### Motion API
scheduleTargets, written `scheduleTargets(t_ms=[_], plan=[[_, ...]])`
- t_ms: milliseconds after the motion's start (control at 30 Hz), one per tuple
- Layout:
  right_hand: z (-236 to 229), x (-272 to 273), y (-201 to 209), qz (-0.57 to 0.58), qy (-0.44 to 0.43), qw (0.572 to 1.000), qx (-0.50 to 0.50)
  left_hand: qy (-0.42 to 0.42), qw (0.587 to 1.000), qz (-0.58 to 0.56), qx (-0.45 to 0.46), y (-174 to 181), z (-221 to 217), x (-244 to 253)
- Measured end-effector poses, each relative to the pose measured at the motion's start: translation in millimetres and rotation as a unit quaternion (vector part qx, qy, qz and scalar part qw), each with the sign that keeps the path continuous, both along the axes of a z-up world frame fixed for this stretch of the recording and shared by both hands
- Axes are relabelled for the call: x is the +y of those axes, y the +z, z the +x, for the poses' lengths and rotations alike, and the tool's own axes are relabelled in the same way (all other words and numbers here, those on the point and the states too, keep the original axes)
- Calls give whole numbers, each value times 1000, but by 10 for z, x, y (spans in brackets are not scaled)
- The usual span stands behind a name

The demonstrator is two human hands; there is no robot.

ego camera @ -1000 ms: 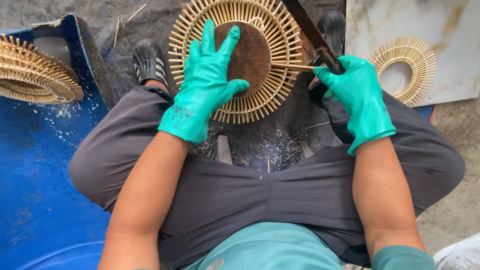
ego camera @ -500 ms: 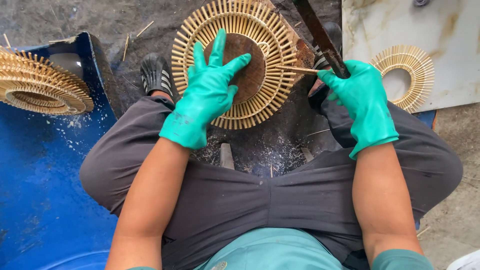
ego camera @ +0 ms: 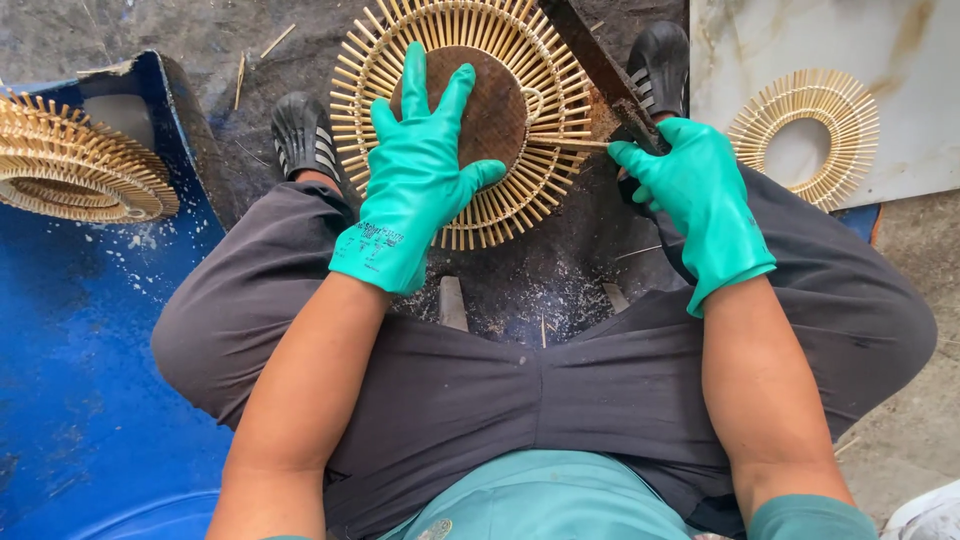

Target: The recorder uses various hand tools to carve and assemble circular bamboo or wooden components for furniture manufacturing.

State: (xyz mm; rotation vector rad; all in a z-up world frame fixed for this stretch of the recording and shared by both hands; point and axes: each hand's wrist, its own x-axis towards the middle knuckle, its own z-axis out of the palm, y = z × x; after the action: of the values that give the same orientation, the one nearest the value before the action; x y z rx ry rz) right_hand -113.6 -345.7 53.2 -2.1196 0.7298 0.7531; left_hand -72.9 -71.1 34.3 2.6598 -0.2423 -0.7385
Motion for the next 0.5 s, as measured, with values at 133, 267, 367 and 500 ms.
scheduleTargets(t_ms=[133,267,367,500], plan=[[-15,-33,4,19,-4,1000,-9,15,999,0,43,43,32,0],[-51,-66,113,32,-14,999,-10,-9,1000,-12,5,-55,25,51],[-135,-19,406,54,-61,995,-49,4,999,-23,21,-42,34,27],[-326,126,814,224,-49,925,-305,47,998,-34,38,20,13,14]])
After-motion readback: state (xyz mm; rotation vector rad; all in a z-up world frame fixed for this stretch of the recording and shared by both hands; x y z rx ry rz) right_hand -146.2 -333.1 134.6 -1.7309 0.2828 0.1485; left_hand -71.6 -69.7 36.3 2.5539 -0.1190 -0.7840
